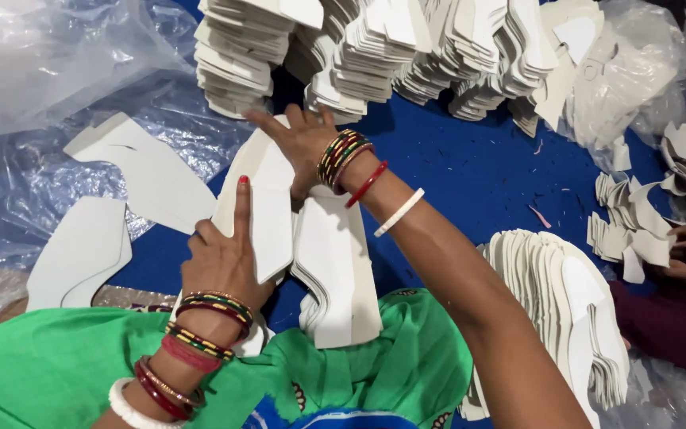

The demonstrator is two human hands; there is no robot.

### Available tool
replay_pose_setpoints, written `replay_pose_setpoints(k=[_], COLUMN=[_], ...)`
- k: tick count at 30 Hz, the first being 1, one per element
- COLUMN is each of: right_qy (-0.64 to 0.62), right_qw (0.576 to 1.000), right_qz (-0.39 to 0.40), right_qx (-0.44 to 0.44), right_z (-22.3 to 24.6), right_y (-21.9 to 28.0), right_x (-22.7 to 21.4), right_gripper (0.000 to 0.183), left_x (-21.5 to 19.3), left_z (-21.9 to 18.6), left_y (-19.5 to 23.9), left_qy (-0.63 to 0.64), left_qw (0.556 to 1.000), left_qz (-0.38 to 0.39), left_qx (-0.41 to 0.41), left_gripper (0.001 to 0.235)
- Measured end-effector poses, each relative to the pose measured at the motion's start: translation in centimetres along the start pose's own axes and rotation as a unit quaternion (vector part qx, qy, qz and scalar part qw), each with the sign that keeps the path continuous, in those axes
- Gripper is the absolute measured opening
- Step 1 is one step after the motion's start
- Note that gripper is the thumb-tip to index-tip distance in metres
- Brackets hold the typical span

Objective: The person sorts and stacks white shoe upper components on a blue floor.

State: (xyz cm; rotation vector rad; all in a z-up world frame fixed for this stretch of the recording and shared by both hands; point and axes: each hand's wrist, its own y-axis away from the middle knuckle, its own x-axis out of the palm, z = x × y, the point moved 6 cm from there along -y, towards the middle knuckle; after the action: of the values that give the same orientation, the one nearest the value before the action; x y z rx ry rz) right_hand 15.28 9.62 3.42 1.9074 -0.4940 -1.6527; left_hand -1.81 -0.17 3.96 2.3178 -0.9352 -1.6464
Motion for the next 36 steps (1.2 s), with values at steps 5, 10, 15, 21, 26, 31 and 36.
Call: replay_pose_setpoints(k=[5, 10, 15, 21, 26, 31, 36], right_qy=[-0.034, -0.028, -0.118, -0.103, -0.120, -0.109, -0.150], right_qw=[0.990, 0.994, 0.984, 0.903, 0.914, 0.902, 0.891], right_qz=[-0.110, -0.046, -0.125, -0.413, -0.386, -0.417, -0.427], right_qx=[-0.087, -0.097, -0.046, 0.053, 0.028, 0.031, 0.023], right_z=[0.3, 0.0, -2.3, 3.1, 4.6, 4.6, 4.2], right_y=[-0.8, -0.5, 3.7, 9.8, 9.0, 9.1, 8.9], right_x=[0.1, 1.1, -1.6, 6.0, 9.2, 8.0, 8.8], right_gripper=[0.169, 0.161, 0.154, 0.084, 0.077, 0.075, 0.069], left_x=[0.2, 1.1, -1.4, -6.9, -9.3, -6.5, -6.6], left_z=[-0.5, -0.3, 0.7, 11.0, 21.8, 27.9, 25.1], left_y=[0.1, 0.5, 0.6, -2.8, -2.3, -2.9, -3.7], left_qy=[0.002, -0.034, 0.013, 0.164, 0.130, 0.168, 0.180], left_qw=[1.000, 0.997, 0.999, 0.983, 0.972, 0.954, 0.959], left_qz=[-0.024, -0.054, 0.041, -0.013, -0.156, -0.179, -0.167], left_qx=[-0.007, -0.033, -0.027, -0.083, -0.118, -0.169, -0.140], left_gripper=[0.146, 0.144, 0.161, 0.120, 0.098, 0.091, 0.082])
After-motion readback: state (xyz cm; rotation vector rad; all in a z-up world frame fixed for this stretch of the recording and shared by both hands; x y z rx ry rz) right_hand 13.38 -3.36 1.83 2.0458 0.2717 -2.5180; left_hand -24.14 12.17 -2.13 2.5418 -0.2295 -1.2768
